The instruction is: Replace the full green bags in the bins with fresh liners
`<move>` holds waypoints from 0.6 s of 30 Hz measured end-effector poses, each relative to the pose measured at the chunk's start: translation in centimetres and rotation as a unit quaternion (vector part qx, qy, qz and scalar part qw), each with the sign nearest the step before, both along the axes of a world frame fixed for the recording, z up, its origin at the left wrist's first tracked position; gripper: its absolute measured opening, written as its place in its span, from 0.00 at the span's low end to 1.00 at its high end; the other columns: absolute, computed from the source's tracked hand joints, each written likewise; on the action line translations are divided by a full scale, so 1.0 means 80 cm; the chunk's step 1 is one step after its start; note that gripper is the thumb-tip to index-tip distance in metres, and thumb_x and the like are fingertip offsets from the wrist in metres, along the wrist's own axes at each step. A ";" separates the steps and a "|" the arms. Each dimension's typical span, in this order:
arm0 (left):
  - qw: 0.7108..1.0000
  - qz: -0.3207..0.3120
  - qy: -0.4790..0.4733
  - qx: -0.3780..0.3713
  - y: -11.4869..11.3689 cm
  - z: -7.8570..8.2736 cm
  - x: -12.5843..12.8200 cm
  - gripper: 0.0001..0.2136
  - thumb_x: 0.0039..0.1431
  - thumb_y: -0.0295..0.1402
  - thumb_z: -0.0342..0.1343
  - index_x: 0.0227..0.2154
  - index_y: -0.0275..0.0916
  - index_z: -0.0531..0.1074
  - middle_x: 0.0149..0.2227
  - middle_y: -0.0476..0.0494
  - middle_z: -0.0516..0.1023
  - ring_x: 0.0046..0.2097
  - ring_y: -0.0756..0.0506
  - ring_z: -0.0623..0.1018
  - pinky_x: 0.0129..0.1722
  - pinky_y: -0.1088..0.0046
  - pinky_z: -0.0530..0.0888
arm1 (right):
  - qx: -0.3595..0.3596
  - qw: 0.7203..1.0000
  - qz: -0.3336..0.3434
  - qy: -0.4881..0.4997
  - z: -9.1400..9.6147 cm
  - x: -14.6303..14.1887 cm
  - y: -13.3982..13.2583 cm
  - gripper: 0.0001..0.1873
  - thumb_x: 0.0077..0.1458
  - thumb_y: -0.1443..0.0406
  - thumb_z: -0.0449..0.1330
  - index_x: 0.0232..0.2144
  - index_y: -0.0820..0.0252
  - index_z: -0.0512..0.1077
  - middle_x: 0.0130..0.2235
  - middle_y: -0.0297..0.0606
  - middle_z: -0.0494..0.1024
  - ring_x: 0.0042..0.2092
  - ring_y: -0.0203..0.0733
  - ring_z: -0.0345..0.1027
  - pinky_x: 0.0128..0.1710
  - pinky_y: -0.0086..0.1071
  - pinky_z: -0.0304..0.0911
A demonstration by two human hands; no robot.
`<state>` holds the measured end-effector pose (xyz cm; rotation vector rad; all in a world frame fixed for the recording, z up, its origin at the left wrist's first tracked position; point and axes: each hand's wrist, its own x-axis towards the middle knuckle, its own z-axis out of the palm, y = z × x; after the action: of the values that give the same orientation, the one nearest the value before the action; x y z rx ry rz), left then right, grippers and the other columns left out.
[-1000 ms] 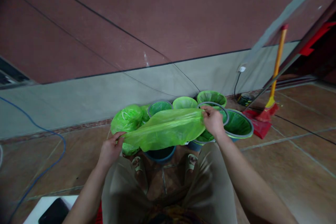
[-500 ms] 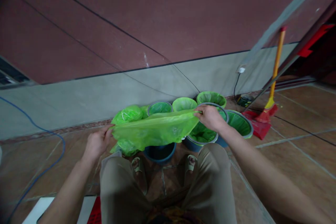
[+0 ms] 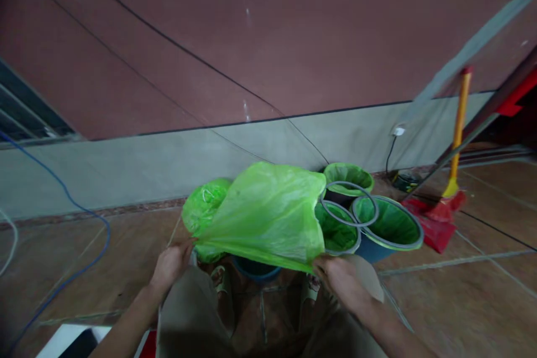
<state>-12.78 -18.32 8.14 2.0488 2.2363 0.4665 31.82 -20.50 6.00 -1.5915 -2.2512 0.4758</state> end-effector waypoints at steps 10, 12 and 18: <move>0.987 -0.007 -0.128 0.098 0.000 0.029 0.108 0.25 0.56 0.30 0.54 0.58 0.35 0.66 0.60 0.29 0.69 0.58 0.35 0.72 0.56 0.58 0.68 | 0.090 0.993 0.011 0.077 0.016 -0.088 0.007 0.13 0.62 0.64 0.51 0.36 0.55 0.76 0.37 0.40 0.80 0.39 0.44 0.76 0.39 0.34 0.68; 0.956 -0.012 -0.290 0.046 -0.024 0.023 0.151 0.23 0.58 0.39 0.56 0.55 0.37 0.69 0.47 0.34 0.79 0.47 0.38 0.78 0.50 0.60 0.72 | 0.098 0.993 0.009 0.071 0.022 -0.119 0.004 0.12 0.62 0.65 0.51 0.36 0.55 0.76 0.37 0.39 0.80 0.39 0.43 0.75 0.39 0.33 0.68; 0.669 0.048 -0.719 -0.185 -0.063 0.008 0.210 0.23 0.52 0.54 0.58 0.35 0.36 0.76 0.31 0.43 0.80 0.32 0.45 0.78 0.34 0.70 0.73 | 0.071 0.995 0.061 0.042 0.031 -0.194 -0.011 0.09 0.54 0.72 0.56 0.34 0.59 0.75 0.35 0.39 0.78 0.39 0.43 0.73 0.40 0.32 0.68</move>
<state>4.05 -23.37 8.74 0.6668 1.1766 1.0132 16.27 -21.38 8.49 -1.3456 -2.2726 0.3968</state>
